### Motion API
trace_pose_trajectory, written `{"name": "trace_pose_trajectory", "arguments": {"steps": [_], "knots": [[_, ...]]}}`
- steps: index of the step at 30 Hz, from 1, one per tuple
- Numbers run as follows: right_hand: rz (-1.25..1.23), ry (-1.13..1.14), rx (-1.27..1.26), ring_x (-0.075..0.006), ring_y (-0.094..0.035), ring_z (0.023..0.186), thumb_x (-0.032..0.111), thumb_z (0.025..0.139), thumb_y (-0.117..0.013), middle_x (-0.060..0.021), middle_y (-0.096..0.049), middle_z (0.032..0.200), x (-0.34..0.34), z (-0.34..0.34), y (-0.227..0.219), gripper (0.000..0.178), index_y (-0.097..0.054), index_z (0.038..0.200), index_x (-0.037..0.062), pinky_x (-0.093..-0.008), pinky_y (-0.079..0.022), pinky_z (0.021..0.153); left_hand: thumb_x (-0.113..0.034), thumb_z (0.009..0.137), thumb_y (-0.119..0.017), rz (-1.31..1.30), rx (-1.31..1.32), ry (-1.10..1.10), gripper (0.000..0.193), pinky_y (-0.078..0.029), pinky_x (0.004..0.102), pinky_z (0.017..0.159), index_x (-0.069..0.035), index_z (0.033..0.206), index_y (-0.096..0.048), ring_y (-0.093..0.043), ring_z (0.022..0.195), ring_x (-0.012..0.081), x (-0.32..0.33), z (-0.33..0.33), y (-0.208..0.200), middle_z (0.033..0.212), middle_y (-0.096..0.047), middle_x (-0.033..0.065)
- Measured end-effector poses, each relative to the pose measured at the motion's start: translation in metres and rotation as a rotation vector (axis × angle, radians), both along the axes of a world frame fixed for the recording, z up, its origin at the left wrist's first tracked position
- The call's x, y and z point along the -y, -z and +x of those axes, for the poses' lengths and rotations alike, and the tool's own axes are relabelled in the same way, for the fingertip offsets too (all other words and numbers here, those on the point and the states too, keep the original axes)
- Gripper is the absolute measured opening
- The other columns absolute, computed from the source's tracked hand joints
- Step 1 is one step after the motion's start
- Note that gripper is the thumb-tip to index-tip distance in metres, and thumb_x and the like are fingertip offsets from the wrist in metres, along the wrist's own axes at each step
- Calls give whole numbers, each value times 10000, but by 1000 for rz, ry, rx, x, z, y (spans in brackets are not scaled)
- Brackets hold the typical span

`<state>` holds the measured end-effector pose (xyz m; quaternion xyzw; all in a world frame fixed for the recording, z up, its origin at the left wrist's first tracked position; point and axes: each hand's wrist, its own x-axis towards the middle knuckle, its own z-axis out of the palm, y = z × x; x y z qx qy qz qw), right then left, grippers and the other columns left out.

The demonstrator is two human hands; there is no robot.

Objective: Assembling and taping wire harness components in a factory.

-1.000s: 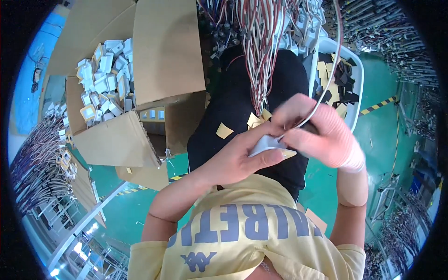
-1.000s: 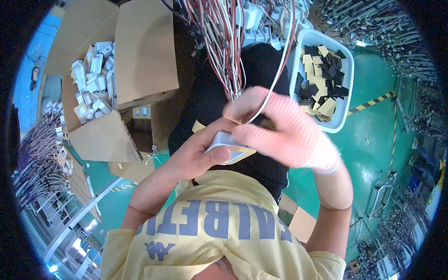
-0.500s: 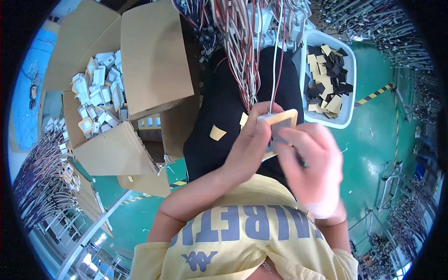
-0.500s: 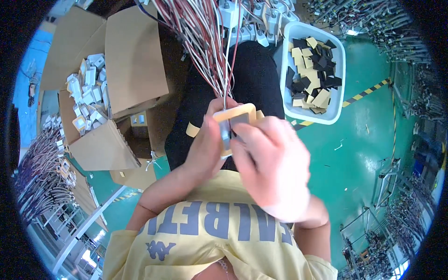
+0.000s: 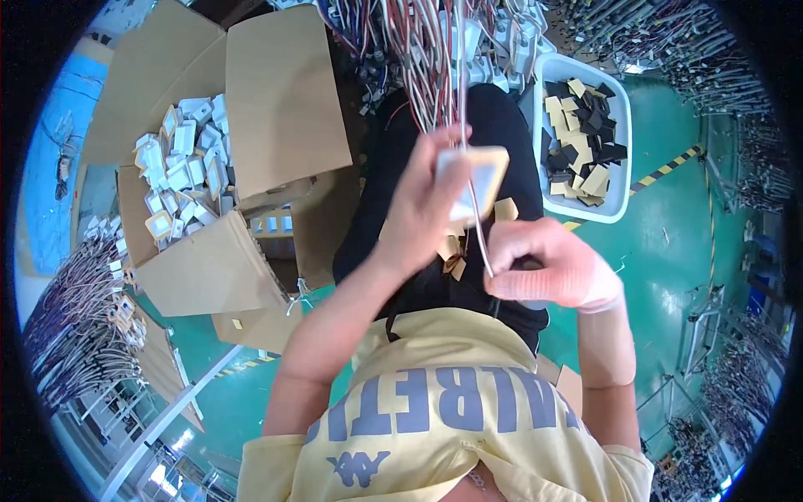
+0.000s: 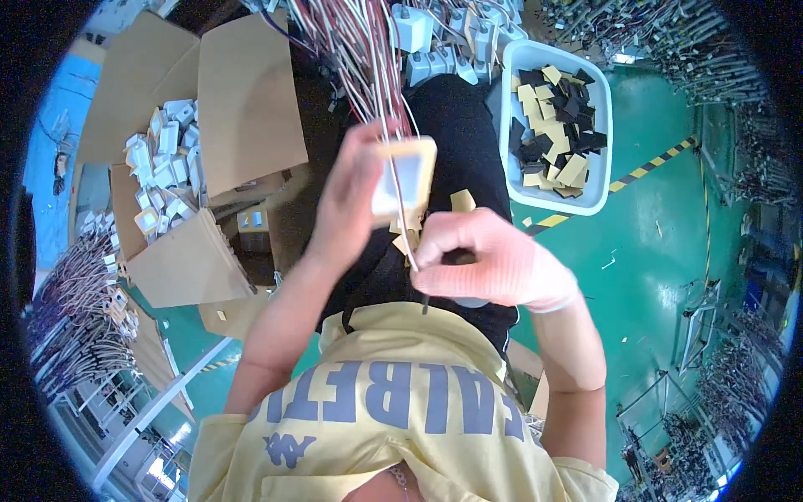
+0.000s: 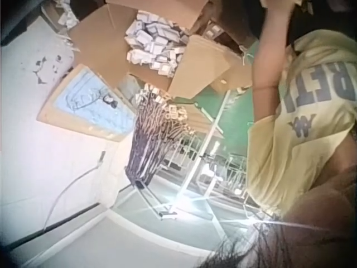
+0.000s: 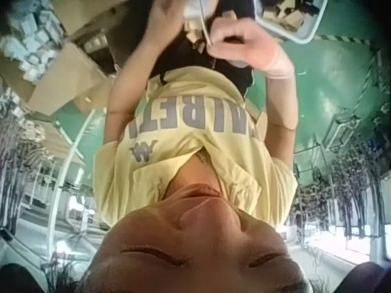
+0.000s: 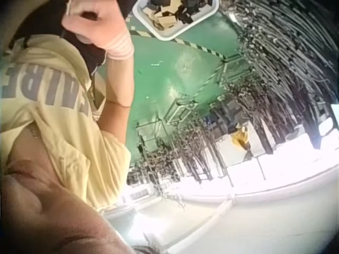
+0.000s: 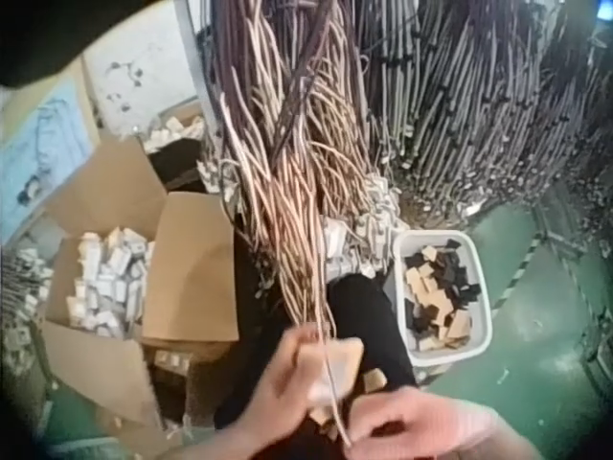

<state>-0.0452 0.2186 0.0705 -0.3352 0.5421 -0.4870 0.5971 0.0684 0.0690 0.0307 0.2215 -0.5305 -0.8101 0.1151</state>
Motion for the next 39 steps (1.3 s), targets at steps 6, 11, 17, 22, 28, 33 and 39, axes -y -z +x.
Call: {"name": "trace_pose_trajectory", "arguments": {"steps": [6,11,17,22,28,33,39], "knots": [[103,380,456,-106,-535,612,325,785,-702,-56,-561,752,10,22,1,348,-623,799,-14,-207,-402,521,-473,1005,-294,-591,-96,-225,588,-388,350,1016,-14,1363,-376,-494,1208,226,21,-2,12,1298,-485,155],[34,482,322,-96,-530,692,186,853,-652,-25,-573,789,18,29,-3,175,-638,837,12,-226,-409,630,-46,798,-730,-380,-17,-236,320,-517,242,695,51,1078,-608,-641,785,108,-26,51,-31,957,-646,87],[-67,530,136,-107,-540,871,45,867,-635,-46,-572,963,25,33,-8,44,-642,874,2,-253,-445,765,4,802,-701,-116,138,-203,278,-544,219,706,31,1071,-638,-685,781,130,-31,53,-47,844,-678,117],[-129,591,-68,-97,-545,820,45,868,-630,-53,-579,932,30,44,1,50,-631,887,-1,-259,-457,754,42,820,-662,-674,122,-205,240,-558,230,684,52,1058,-637,-686,770,142,-31,54,-38,864,-679,120],[96,654,305,-94,-466,617,154,854,-616,-18,-533,746,38,36,-4,154,-593,783,20,-232,-379,601,2,843,-656,-534,127,-208,195,-555,217,651,46,1033,-641,-679,717,127,-28,56,-38,802,-673,110],[-17,578,-30,-98,-474,616,202,832,-634,-21,-541,736,37,30,-1,193,-588,767,26,-229,-352,579,-22,883,-623,57,177,-79,210,-552,238,753,64,1075,-623,-667,816,120,-14,61,-45,879,-679,95],[58,517,236,-98,-476,618,259,825,-647,-23,-537,695,35,33,-3,237,-606,779,30,-230,-347,588,-467,979,-359,209,-96,32,589,-402,295,967,8,1300,-492,-542,1127,176,-2,43,-11,1219,-572,118]]}}
